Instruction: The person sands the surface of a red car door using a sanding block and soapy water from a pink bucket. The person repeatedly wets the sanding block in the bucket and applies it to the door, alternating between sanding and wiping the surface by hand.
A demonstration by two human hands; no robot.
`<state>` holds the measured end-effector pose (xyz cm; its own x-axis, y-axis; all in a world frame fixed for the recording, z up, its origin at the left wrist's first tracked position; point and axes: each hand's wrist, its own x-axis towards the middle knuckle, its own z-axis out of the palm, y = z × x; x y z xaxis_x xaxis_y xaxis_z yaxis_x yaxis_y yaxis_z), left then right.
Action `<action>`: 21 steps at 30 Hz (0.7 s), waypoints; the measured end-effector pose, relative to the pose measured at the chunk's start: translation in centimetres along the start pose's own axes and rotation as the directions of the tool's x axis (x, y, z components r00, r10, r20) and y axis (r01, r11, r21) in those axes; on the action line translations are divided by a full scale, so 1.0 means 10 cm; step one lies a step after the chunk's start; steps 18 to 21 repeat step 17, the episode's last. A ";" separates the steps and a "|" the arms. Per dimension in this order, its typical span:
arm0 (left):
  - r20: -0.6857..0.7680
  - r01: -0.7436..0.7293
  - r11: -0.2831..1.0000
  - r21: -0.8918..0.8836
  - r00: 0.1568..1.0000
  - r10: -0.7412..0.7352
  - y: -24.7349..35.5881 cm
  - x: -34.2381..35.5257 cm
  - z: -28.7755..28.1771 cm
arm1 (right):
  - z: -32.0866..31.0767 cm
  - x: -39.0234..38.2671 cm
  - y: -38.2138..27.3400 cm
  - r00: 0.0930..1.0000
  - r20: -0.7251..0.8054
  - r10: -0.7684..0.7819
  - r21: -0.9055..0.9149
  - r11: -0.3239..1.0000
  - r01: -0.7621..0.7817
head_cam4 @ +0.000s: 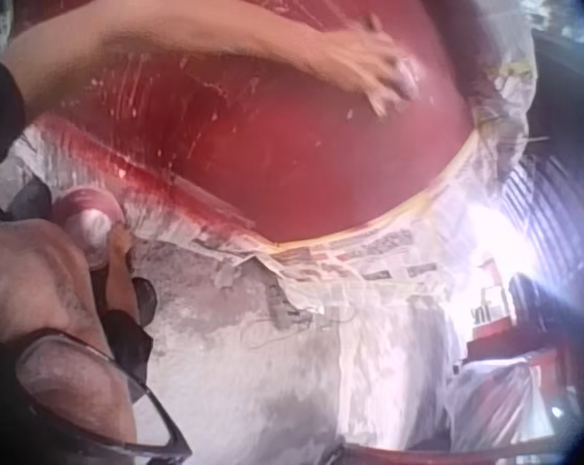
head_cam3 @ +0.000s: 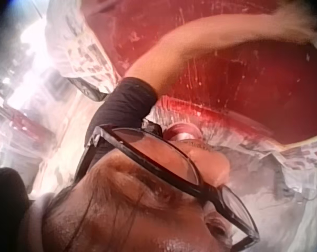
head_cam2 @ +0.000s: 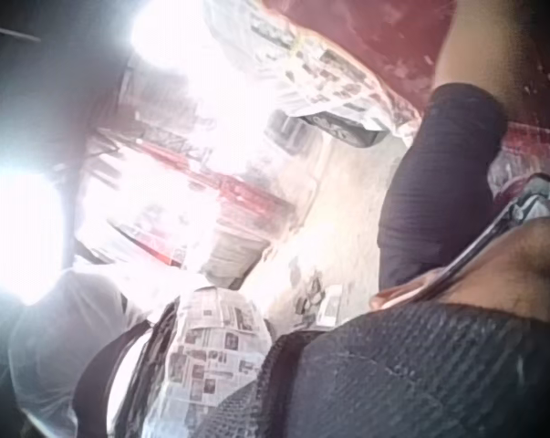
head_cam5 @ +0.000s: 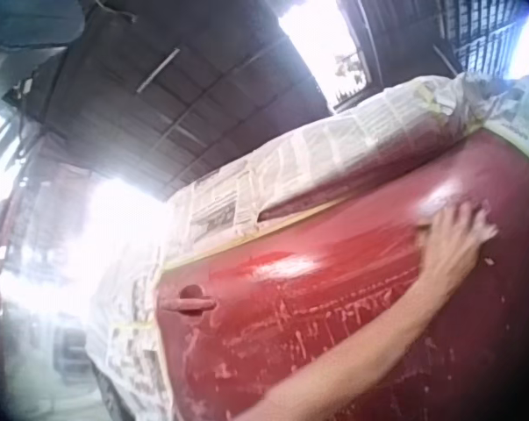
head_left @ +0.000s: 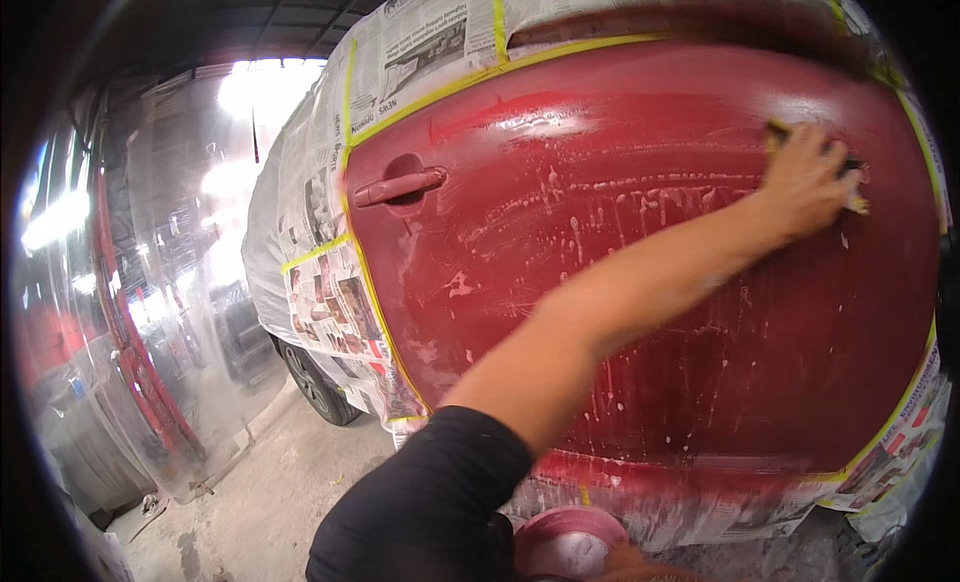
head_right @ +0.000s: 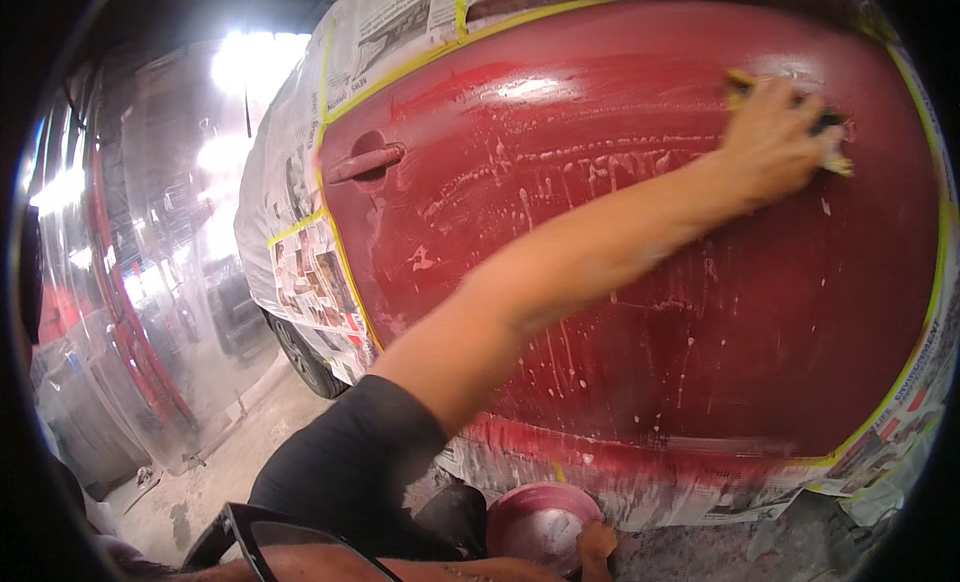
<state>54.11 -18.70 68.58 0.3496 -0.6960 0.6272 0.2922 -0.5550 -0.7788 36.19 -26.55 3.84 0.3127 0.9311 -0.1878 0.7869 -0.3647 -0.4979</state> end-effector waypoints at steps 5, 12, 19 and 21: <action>0.266 0.077 0.974 0.212 0.955 -0.134 -1.09 -1.16 -1.57 | 0.03 -0.01 0.26 0.997 -0.056 0.044 0.019 0.999 -0.043; 0.132 0.129 0.990 0.052 0.982 -0.135 -0.51 -0.05 -0.23 | 0.20 -0.04 -0.08 0.988 -0.127 -0.084 0.015 0.996 0.087; 0.110 -0.004 0.998 0.058 0.994 -0.003 -0.64 -0.18 -0.62 | 0.31 0.08 0.08 0.985 -0.165 -0.047 -0.029 0.999 0.043; 0.110 -0.004 0.998 0.058 0.994 -0.003 -0.64 -0.18 -0.62 | 0.31 0.08 0.08 0.985 -0.165 -0.047 -0.029 0.999 0.043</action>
